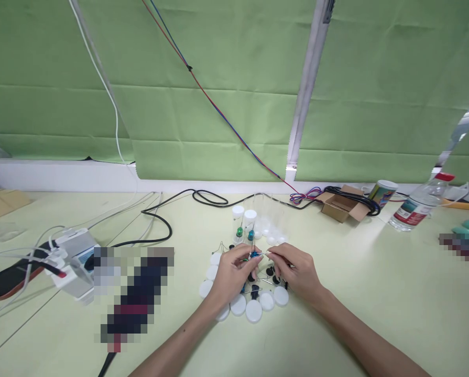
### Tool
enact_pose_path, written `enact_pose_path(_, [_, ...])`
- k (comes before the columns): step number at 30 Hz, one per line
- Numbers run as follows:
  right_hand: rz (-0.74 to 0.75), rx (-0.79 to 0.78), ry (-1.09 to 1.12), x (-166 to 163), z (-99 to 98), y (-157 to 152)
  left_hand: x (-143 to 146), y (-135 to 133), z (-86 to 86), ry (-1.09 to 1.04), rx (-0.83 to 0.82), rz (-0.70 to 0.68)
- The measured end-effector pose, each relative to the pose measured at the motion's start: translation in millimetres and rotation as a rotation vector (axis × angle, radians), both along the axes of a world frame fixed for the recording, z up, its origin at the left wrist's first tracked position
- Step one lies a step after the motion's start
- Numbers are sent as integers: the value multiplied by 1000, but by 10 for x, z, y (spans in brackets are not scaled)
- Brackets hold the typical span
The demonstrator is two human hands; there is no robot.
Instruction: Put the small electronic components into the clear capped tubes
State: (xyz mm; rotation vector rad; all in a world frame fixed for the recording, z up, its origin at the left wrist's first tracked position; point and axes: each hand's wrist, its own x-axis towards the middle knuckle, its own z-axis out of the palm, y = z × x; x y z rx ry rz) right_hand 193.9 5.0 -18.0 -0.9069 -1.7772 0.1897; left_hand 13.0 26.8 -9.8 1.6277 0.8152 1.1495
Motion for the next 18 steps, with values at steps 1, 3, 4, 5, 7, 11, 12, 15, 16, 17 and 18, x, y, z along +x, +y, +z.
enact_pose_path(1, [-2,0,4,0,0,-3,0,-1,2,-7,-14,1])
enact_pose_path(3, [-1,-10,16,-2,-4,-8,0,-1,6,-19,-50,2])
enact_pose_path(4, [2,-15,24,-3,-9,-10,-1,1,7,-23,-68,4])
enact_pose_path(5, [9,-22,33,-5,-14,-10,-1,4,8,-26,-83,5])
enact_pose_path(7, [23,-32,48,-7,-25,-7,-3,13,9,-32,-105,9])
enact_pose_path(11, [37,-38,53,-2,-36,11,-5,26,31,-73,-142,23])
enact_pose_path(12, [32,-40,48,1,-37,15,-5,26,43,-85,-151,24])
enact_pose_path(15, [9,-38,17,13,-39,28,-4,18,76,-108,-176,27])
enact_pose_path(16, [0,-28,6,17,-42,32,-3,16,82,-114,-183,27])
enact_pose_path(17, [-7,-18,-6,21,-44,37,-2,15,84,-121,-191,26])
enact_pose_path(18, [-12,-6,-14,23,-47,41,-1,15,84,-130,-198,25])
